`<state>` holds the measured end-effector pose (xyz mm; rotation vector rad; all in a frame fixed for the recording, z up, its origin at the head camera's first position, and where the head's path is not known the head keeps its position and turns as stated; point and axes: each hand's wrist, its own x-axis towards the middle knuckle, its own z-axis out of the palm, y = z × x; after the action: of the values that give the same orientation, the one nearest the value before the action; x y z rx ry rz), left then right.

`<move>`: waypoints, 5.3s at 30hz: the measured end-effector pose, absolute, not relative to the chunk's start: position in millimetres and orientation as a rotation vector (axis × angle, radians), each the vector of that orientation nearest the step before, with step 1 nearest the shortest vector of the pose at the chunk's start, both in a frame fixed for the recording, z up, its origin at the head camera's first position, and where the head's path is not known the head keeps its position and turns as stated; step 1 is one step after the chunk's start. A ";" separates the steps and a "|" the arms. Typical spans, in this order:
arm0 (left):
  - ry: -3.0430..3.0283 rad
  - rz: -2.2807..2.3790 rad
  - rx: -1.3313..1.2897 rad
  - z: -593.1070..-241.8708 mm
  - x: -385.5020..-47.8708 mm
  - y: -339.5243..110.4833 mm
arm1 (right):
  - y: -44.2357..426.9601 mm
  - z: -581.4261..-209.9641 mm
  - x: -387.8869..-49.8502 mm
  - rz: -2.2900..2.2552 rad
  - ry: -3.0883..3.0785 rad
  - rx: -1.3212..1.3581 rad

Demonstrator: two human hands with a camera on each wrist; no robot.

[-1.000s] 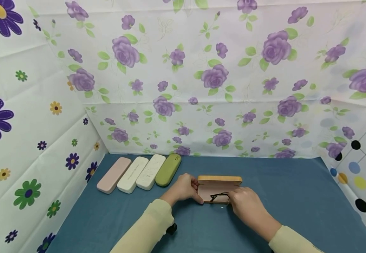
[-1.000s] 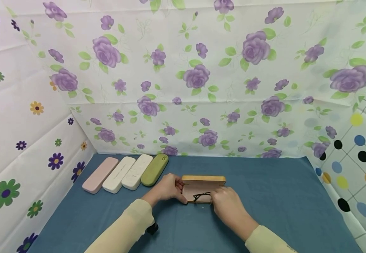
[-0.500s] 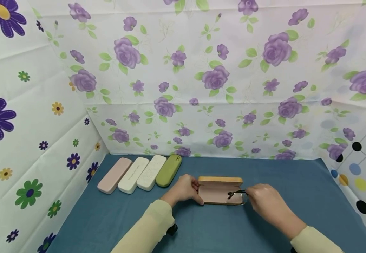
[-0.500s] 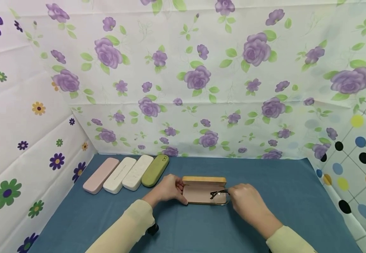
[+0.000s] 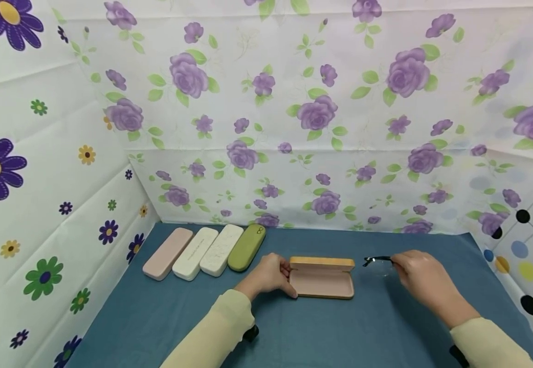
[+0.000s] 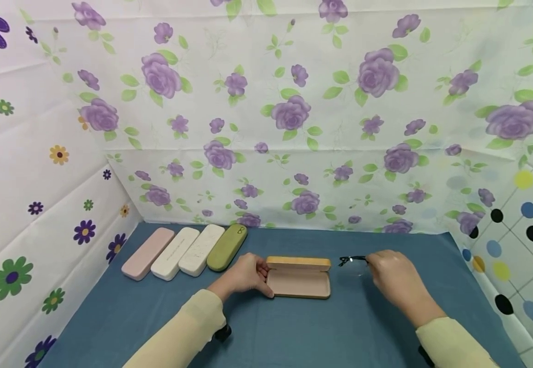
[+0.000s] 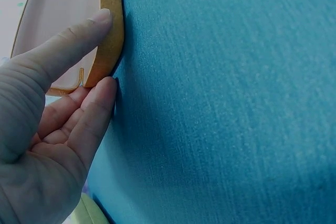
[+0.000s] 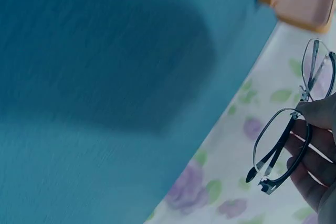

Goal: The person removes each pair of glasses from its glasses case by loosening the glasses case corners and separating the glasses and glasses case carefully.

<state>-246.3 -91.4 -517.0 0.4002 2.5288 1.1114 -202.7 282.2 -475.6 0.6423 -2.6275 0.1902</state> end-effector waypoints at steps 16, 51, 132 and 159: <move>2.528 1.105 0.390 -517.0 -247.4 -91.4 | 355.3 -483.2 -264.8 0.151 -2.880 0.497; 2.537 1.091 0.373 -519.0 -245.8 -92.0 | 363.3 -514.6 -313.0 0.181 -3.002 0.515; 2.553 1.028 0.426 -515.6 -248.0 -91.5 | 285.9 -475.5 -284.2 0.713 -3.140 0.488; 2.516 1.071 0.429 -513.3 -246.9 -91.9 | 236.7 -502.8 -254.3 1.483 -3.181 0.446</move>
<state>-246.9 -91.9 -513.3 0.4292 2.5156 1.0708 -254.3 236.7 -502.8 0.4456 -3.1813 1.4826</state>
